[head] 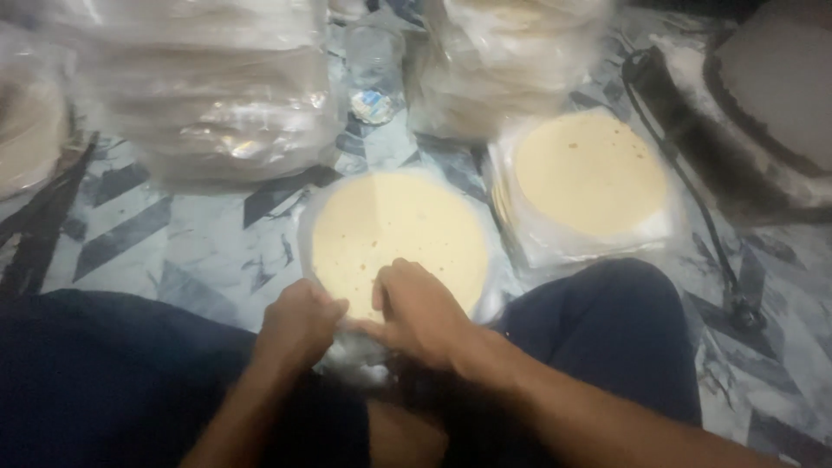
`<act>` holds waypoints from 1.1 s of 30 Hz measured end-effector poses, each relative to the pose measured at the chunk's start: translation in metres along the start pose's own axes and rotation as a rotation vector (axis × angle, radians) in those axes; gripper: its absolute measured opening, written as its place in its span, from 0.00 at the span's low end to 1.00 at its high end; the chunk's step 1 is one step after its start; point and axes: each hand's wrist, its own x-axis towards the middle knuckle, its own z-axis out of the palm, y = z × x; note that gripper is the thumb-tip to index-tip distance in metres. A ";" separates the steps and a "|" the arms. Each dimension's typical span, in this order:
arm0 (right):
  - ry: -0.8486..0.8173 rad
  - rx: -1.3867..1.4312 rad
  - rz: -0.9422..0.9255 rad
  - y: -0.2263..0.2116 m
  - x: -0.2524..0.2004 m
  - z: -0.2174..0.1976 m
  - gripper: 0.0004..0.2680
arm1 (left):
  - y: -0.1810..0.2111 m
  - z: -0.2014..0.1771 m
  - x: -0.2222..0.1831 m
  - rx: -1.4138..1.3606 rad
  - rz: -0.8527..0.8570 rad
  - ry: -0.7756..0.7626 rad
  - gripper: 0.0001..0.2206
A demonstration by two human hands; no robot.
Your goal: The person separates individual pieces of flatbread from a stack and places them into plastic bags by hand.
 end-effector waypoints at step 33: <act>0.221 0.594 0.334 0.049 0.027 -0.004 0.11 | 0.027 -0.005 -0.008 -0.111 -0.204 -0.151 0.24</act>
